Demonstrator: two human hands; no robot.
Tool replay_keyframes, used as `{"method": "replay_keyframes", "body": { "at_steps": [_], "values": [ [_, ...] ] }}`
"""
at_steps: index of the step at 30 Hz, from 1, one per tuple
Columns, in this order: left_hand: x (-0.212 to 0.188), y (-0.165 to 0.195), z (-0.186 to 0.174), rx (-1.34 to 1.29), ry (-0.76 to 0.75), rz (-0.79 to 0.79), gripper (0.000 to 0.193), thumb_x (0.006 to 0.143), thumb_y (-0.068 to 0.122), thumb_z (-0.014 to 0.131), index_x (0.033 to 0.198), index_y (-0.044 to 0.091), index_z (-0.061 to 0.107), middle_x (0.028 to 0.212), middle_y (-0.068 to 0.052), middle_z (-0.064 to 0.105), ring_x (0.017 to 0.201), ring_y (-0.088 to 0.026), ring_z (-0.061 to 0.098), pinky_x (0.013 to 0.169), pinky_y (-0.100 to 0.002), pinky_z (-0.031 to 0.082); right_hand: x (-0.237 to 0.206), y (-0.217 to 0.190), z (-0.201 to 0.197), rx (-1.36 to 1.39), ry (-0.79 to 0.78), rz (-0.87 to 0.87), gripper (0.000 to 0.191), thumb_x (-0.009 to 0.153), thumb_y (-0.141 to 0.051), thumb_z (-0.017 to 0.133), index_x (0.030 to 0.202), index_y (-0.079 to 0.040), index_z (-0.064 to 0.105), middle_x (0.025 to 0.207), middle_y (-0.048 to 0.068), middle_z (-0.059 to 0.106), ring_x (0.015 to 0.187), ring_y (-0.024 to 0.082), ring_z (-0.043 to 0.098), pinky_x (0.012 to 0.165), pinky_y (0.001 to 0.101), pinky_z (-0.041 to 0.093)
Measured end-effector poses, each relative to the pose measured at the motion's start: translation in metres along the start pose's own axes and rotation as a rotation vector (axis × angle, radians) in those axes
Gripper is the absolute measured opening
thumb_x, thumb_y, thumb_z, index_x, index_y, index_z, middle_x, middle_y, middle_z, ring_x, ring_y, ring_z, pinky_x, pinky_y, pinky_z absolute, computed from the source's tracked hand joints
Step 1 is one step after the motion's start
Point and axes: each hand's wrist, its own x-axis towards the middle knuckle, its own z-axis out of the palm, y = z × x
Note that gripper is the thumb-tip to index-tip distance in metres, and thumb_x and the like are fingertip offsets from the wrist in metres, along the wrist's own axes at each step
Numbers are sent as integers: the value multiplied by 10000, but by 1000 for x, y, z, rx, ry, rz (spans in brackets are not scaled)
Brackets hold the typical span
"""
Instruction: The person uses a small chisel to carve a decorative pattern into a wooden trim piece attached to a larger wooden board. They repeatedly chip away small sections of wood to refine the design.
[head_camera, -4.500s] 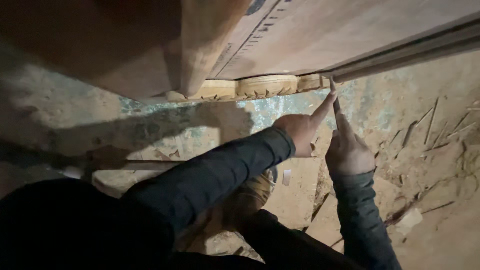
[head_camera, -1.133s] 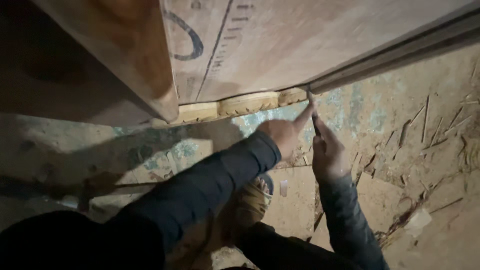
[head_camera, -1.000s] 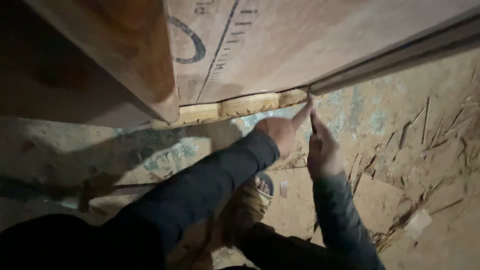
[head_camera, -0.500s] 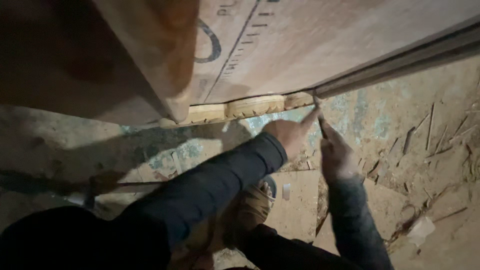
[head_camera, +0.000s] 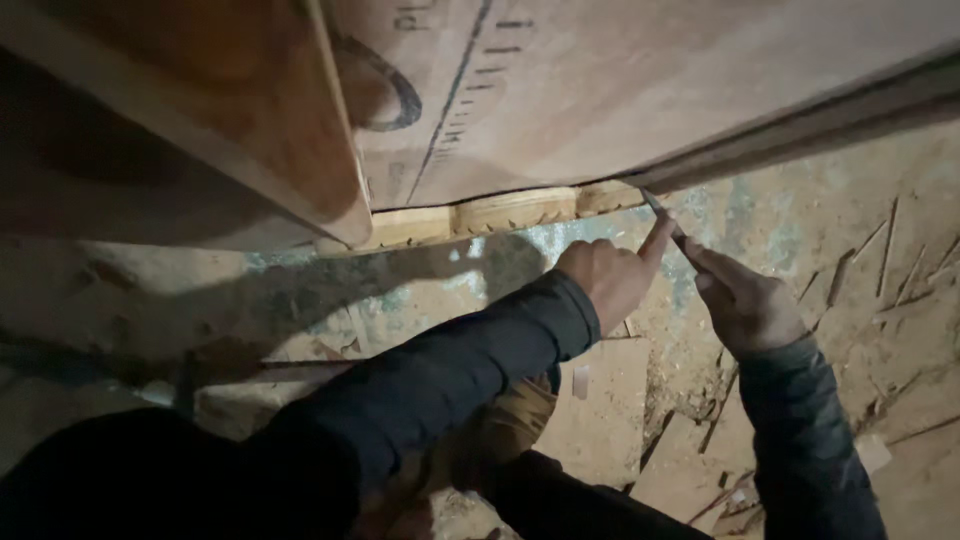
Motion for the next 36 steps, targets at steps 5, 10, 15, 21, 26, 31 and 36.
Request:
{"method": "replay_keyframes", "body": {
  "at_steps": [5, 10, 15, 21, 26, 31, 36],
  "values": [
    [-7, -24, 24, -98, -121, -30, 851, 951, 138, 466, 1637, 50, -29, 781, -200, 742, 644, -337, 733, 537, -444, 589, 2, 7, -2, -34, -18, 58, 362, 996, -139, 662, 1354, -93, 682, 1204, 184, 744, 1041, 299, 750, 847, 358, 588],
    [0, -17, 54, -116, 170, 125, 830, 969, 256, 597, 1605, -5, 130, 819, -192, 759, 674, -353, 717, 619, -491, 547, -6, 7, 9, 25, 51, -38, 367, 1030, -144, 631, 1393, -103, 662, 1257, 182, 724, 1088, 306, 735, 893, 368, 577],
    [12, -6, 30, -66, 5, -27, 1028, 882, 141, 587, 1652, 134, -94, 786, -202, 726, 585, -326, 688, 506, -460, 548, 5, 1, 13, 59, -28, -18, 379, 1003, -136, 648, 1379, -89, 666, 1205, 189, 732, 1045, 317, 746, 869, 377, 590],
    [0, -7, -6, -84, -21, -27, 1058, 854, 82, 585, 1650, 218, -98, 733, -170, 712, 524, -287, 659, 481, -440, 545, 18, -22, -4, 32, -14, -55, 388, 991, -151, 639, 1376, -109, 660, 1220, 189, 723, 1054, 327, 747, 856, 378, 599],
    [-13, -27, -2, -231, -68, -122, 1037, 868, 54, 549, 1657, 242, -98, 705, -153, 720, 529, -277, 652, 484, -441, 556, 32, -34, 9, -73, -95, -19, 383, 966, -166, 668, 1347, -140, 688, 1118, 202, 746, 935, 365, 743, 784, 408, 600],
    [0, -23, 3, -214, -66, -72, 1137, 787, -3, 567, 1657, 215, -133, 704, -161, 706, 502, -270, 643, 485, -418, 559, 33, -28, -3, -249, -200, 86, 448, 994, -203, 658, 1440, -251, 647, 1017, 198, 754, 809, 339, 751, 743, 410, 610],
    [-2, -24, 4, -348, -49, -74, 1077, 835, 32, 568, 1659, 241, -93, 692, -159, 716, 502, -290, 623, 434, -435, 529, 37, -32, -5, -104, -128, -90, 435, 970, -127, 603, 1400, -195, 622, 1184, 194, 753, 828, 355, 746, 689, 420, 598]
  ]
}}
